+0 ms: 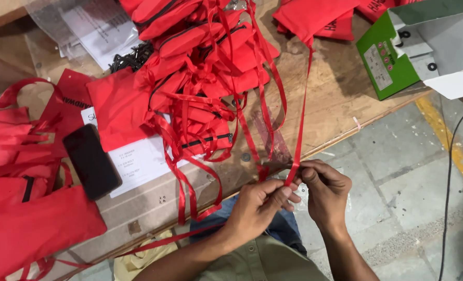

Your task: The person threads red ribbon straps through the side slots of small red zippered pouches, using a small metal clip to feed the ribbon through, then arranges the finished pouches on the work table with the others.

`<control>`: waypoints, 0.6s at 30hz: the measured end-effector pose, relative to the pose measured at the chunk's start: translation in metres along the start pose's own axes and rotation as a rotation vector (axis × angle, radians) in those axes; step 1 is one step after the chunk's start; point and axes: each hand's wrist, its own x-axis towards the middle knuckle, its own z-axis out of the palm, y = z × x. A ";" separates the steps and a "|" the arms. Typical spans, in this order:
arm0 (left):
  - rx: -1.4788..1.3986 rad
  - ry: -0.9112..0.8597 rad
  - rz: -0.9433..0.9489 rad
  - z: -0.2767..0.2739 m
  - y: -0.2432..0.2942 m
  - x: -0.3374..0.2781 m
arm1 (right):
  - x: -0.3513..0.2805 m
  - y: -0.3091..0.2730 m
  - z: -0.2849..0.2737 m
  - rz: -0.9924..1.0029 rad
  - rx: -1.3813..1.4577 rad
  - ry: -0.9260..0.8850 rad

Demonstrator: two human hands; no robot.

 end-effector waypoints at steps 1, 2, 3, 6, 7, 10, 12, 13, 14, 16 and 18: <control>-0.065 -0.039 -0.015 -0.003 -0.005 0.001 | -0.002 -0.004 0.002 -0.020 -0.019 -0.016; -0.129 -0.082 -0.029 -0.006 -0.010 0.002 | -0.004 -0.007 0.003 -0.041 -0.038 -0.028; -0.130 -0.082 -0.030 -0.009 -0.017 0.006 | -0.007 -0.010 0.003 -0.040 -0.039 -0.027; -0.157 -0.093 -0.029 -0.019 -0.027 0.021 | -0.012 -0.016 0.001 -0.110 -0.050 -0.040; -0.118 -0.086 0.044 -0.022 -0.024 0.028 | -0.013 -0.016 -0.001 -0.099 -0.042 -0.057; -0.007 -0.166 0.163 -0.031 0.001 0.046 | -0.014 -0.016 -0.002 -0.054 0.042 -0.079; 0.064 -0.249 0.212 -0.034 0.021 0.055 | -0.011 -0.020 0.000 -0.021 0.117 -0.090; 0.148 -0.293 0.234 -0.035 0.029 0.059 | -0.010 -0.025 0.003 0.012 0.183 -0.103; 0.228 -0.337 0.252 -0.034 0.036 0.062 | -0.009 -0.029 0.004 0.048 0.247 -0.114; 0.273 -0.382 0.288 -0.035 0.041 0.071 | -0.008 -0.029 0.002 0.041 0.249 -0.106; 0.320 -0.424 0.329 -0.035 0.035 0.078 | -0.005 -0.031 0.004 0.032 0.252 -0.103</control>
